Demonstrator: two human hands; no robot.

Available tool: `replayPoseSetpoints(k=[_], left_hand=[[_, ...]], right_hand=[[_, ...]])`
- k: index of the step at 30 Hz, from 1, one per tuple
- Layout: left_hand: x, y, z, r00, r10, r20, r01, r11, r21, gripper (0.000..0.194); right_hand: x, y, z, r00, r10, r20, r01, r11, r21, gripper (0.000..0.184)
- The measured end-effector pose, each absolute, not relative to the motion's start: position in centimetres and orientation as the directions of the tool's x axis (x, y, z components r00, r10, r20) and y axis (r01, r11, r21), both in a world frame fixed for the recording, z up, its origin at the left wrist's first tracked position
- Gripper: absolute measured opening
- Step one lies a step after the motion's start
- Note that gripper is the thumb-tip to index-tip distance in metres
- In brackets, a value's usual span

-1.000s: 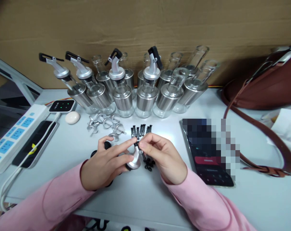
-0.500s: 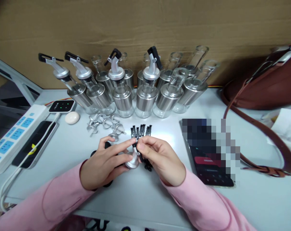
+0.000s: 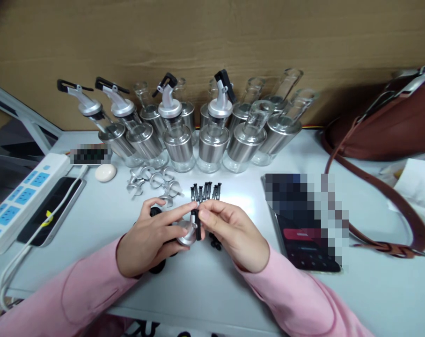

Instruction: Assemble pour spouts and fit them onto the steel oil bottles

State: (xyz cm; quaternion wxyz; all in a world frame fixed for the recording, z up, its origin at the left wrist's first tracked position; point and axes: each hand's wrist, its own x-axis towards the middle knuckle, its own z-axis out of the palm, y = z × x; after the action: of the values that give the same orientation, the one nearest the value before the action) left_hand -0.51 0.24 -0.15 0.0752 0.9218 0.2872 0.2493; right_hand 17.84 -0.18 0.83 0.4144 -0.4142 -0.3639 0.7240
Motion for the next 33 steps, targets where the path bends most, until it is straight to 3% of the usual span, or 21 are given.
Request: replayPoseSetpoints(k=[18, 26, 29, 33], left_hand=[[-0.61, 0.33, 0.18, 0.699, 0.563, 0.442, 0.455, -0.826, 0.333, 0.030], [-0.53, 0.31, 0.15, 0.699, 0.585, 0.411, 0.477, -0.810, 0.341, 0.037], [-0.59, 0.20, 0.14, 0.693, 0.591, 0.412, 0.486, -0.806, 0.339, 0.037], [-0.68, 0.15, 0.02, 0.691, 0.585, 0.425, 0.491, -0.811, 0.318, 0.033]], right_hand=[[17.92, -0.23, 1.08, -0.329, 0.897, -0.296, -0.319, -0.401, -0.859, 0.029], [18.12, -0.06, 0.72, -0.119, 0.930, -0.348, -0.336, -0.368, -0.867, 0.036], [18.13, -0.21, 0.65, -0.152, 0.925, -0.349, -0.259, -0.378, -0.889, 0.033], [17.76, -0.63, 0.97, -0.253, 0.923, -0.290, -0.037, -0.309, -0.950, 0.033]])
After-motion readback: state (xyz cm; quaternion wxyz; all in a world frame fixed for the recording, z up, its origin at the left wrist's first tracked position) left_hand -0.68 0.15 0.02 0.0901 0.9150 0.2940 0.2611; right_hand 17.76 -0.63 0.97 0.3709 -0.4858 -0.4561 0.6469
